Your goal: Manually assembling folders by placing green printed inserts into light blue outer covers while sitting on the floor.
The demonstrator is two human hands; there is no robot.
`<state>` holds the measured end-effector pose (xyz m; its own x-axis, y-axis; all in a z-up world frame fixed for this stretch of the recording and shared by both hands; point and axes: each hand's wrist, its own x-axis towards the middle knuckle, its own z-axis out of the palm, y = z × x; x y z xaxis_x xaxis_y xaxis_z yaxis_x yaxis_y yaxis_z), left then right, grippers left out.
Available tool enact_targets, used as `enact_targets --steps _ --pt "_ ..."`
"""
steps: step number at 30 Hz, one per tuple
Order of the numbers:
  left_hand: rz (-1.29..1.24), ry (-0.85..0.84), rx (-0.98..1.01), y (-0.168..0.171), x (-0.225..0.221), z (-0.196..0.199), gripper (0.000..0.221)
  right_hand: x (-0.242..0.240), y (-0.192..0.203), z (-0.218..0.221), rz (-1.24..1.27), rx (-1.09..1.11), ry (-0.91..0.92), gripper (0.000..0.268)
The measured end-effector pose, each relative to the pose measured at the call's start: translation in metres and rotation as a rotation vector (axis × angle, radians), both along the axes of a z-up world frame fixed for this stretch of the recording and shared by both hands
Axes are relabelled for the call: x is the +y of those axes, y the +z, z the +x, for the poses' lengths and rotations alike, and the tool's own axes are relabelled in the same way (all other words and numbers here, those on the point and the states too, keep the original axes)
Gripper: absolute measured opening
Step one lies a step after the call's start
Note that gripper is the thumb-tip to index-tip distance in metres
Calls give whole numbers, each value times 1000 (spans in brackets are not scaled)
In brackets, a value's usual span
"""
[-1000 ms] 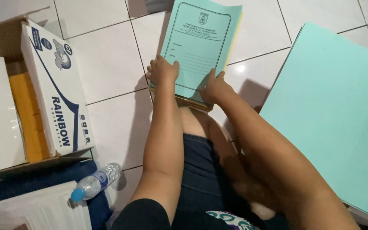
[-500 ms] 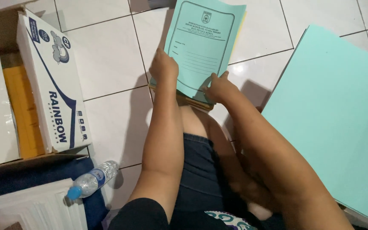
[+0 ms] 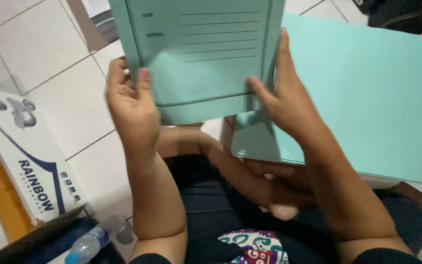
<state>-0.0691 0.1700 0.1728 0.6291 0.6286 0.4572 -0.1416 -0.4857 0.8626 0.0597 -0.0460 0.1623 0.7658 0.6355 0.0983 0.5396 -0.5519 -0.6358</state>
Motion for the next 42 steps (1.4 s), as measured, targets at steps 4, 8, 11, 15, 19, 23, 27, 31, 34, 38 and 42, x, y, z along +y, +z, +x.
enact_targets --steps 4,8,11,15,19,23,27,31,34,38,42 --pt "-287 -485 31 -15 -96 30 19 -126 6 13 398 111 -171 66" --pt "-125 -680 264 -26 -173 62 46 -270 -41 20 558 43 -329 53" --pt "285 -592 174 -72 -204 107 42 -334 -77 6 488 -75 -508 54" --pt "681 -578 152 -133 -213 143 44 -356 -103 3 503 32 -599 54" --pt "814 -679 426 -127 -212 140 57 -354 -109 12 300 41 -671 56" --pt "797 -689 416 -126 -209 137 64 -350 -111 17 229 35 -673 53" --pt "785 -700 449 -123 -209 139 69 -339 -98 12 186 67 -717 53" --pt "766 -699 476 -121 -210 139 77 -336 -98 8 132 50 -724 55" --pt "754 -700 465 -120 -209 139 82 -328 -93 8 129 54 -710 55" --pt "757 -705 454 -120 -208 139 84 -327 -94 9 123 80 -726 54" --pt "764 -701 446 -120 -207 138 83 -329 -98 9 186 52 -698 53"
